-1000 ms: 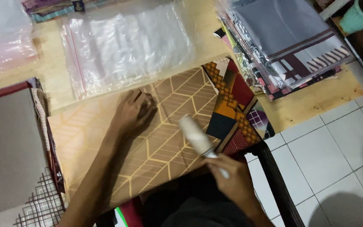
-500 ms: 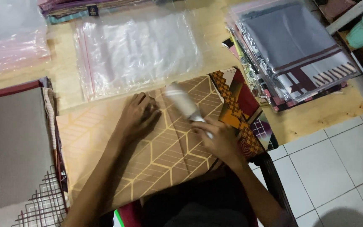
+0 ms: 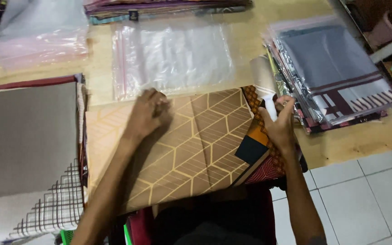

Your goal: Using a lint roller to remove lint and debris from a piece of patterned fabric on a work table.

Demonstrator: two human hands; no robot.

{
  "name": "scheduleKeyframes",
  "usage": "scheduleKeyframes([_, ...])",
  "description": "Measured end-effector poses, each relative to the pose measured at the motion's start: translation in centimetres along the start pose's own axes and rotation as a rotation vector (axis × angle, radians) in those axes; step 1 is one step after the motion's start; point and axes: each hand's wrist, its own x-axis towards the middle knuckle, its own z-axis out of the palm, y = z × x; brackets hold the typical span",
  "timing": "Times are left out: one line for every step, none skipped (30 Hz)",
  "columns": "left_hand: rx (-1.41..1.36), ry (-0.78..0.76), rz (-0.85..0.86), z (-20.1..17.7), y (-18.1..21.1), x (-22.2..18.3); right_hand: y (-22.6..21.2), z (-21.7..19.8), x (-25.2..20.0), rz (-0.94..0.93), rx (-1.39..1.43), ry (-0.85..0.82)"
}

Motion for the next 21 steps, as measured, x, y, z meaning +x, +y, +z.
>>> scheduleKeyframes([0.004,0.007,-0.008,-0.7,-0.9,-0.5,1.4,0.7,1.1,-0.008,0.002,-0.007])
scheduleKeyframes([0.138,0.041,-0.038,-1.4,-1.7,-1.0,2.8,1.4,2.1,-0.029,-0.106,-0.041])
scheduleKeyframes([0.272,0.074,-0.069,-2.1,-2.5,-1.5,4.2,2.1,3.2,-0.05,-0.214,-0.074])
scheduleKeyframes([0.275,0.077,-0.074,-2.3,-3.3,-2.3,5.2,3.0,4.5,-0.055,-0.211,-0.078])
scheduleKeyframes([0.336,0.034,-0.162,-2.5,-4.2,-3.1,6.1,3.8,5.9,-0.133,-0.282,-0.092])
scheduleKeyframes([0.399,-0.01,-0.248,-2.8,-5.1,-3.7,7.1,4.8,7.2,-0.209,-0.35,-0.103])
scheduleKeyframes([0.406,-0.007,-0.25,-3.1,-5.4,-4.1,6.5,4.8,7.7,-0.214,-0.344,-0.103])
scheduleKeyframes([0.441,-0.028,-0.274,-3.4,-5.8,-4.5,5.9,4.9,8.3,-0.255,-0.373,-0.154])
scheduleKeyframes([0.477,-0.049,-0.298,-3.7,-6.2,-4.9,5.3,4.9,8.9,-0.298,-0.402,-0.205])
scheduleKeyframes([0.481,-0.045,-0.302,-3.6,-6.9,-5.3,6.4,5.4,9.4,-0.303,-0.398,-0.207])
scheduleKeyframes([0.493,-0.043,-0.291,-3.6,-7.6,-5.6,7.4,5.9,9.9,-0.389,-0.441,-0.181])
scheduleKeyframes([0.504,-0.038,-0.276,-3.5,-8.3,-5.8,8.4,6.3,10.6,-0.476,-0.486,-0.15])
scheduleKeyframes([0.508,-0.032,-0.278,-3.6,-8.6,-5.7,8.3,6.5,11.0,-0.483,-0.483,-0.148])
scheduleKeyframes([0.507,-0.038,-0.271,-3.6,-8.9,-5.6,8.5,6.6,11.1,-0.493,-0.447,-0.122])
scheduleKeyframes([0.505,-0.044,-0.265,-3.5,-9.2,-5.5,8.6,6.7,11.3,-0.502,-0.411,-0.096])
scheduleKeyframes([0.508,-0.041,-0.261,-3.7,-8.9,-5.5,8.6,6.7,11.2,-0.503,-0.41,-0.091])
scheduleKeyframes([0.463,-0.053,-0.268,-3.9,-8.6,-5.5,8.6,6.7,11.2,-0.518,-0.424,-0.071])
scheduleKeyframes([0.417,-0.067,-0.275,-4.0,-8.3,-5.5,8.7,6.7,11.0,-0.53,-0.439,-0.052])
scheduleKeyframes([0.417,-0.068,-0.272,-4.4,-7.8,-5.4,8.4,6.5,10.9,-0.528,-0.439,-0.049])
scheduleKeyframes([0.425,-0.039,-0.264,-4.6,-7.4,-5.3,8.1,6.3,10.8,-0.517,-0.439,-0.026])
scheduleKeyframes([0.433,-0.01,-0.257,-4.9,-7.0,-5.2,7.8,6.2,10.8,-0.506,-0.439,-0.003])
